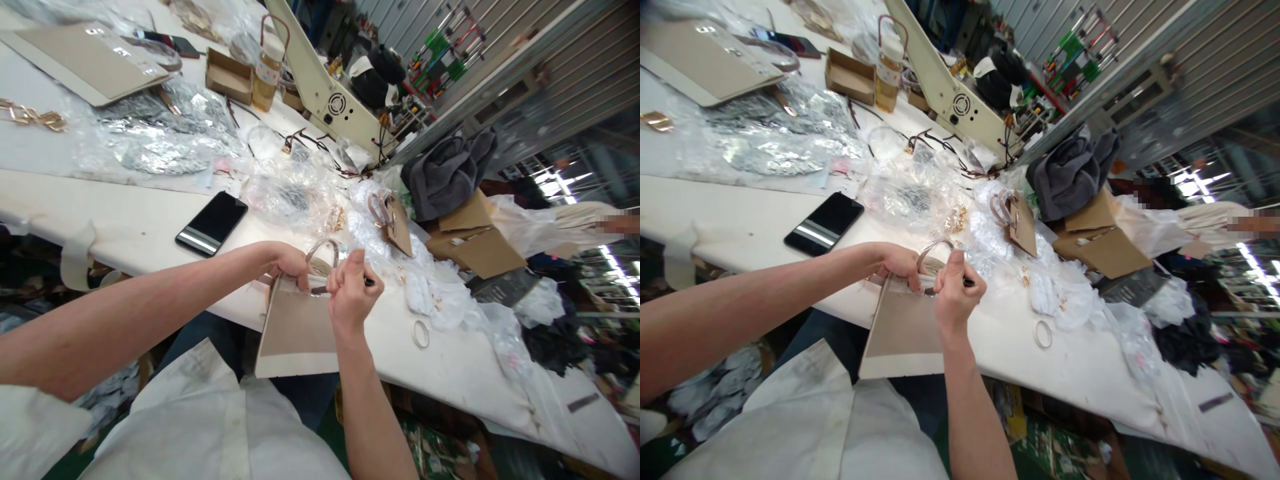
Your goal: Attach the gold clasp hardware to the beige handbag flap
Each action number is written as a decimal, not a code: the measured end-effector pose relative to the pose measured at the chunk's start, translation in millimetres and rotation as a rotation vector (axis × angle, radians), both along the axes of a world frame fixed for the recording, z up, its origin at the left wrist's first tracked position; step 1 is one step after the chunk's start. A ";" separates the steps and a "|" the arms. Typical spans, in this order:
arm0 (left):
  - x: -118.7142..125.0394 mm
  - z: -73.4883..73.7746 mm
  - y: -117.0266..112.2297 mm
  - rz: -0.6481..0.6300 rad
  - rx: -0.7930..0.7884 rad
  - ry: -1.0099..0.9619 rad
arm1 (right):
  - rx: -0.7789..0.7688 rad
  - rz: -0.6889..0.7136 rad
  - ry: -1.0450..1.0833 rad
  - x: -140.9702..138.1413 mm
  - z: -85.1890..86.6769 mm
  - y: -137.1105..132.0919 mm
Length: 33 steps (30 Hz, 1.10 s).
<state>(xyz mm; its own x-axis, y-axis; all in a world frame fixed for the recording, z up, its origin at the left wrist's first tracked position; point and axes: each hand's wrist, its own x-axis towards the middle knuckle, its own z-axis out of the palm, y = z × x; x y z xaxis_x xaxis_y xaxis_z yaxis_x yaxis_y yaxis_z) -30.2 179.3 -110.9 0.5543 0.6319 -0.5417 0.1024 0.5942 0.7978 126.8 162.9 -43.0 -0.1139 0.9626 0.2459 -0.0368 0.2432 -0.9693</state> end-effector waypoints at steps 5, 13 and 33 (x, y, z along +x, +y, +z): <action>-0.1 -5.4 1.6 -0.005 0.034 0.021 | 0.134 -0.099 0.117 7.7 -20.4 -24.6; -5.8 5.4 1.6 -0.068 -0.053 -0.009 | -0.202 0.076 0.307 78.2 25.3 27.2; -8.9 56.5 -16.8 -0.038 0.177 0.110 | 0.112 0.231 -0.514 172.8 -16.0 71.3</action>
<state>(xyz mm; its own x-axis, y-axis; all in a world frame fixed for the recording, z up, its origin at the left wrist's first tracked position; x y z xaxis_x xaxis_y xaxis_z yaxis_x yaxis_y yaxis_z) -39.1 162.5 -54.4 0.5227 0.7025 -0.4829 0.2143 0.4400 0.8720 299.6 234.1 -59.0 -0.4504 0.8697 0.2019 0.3678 0.3868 -0.8456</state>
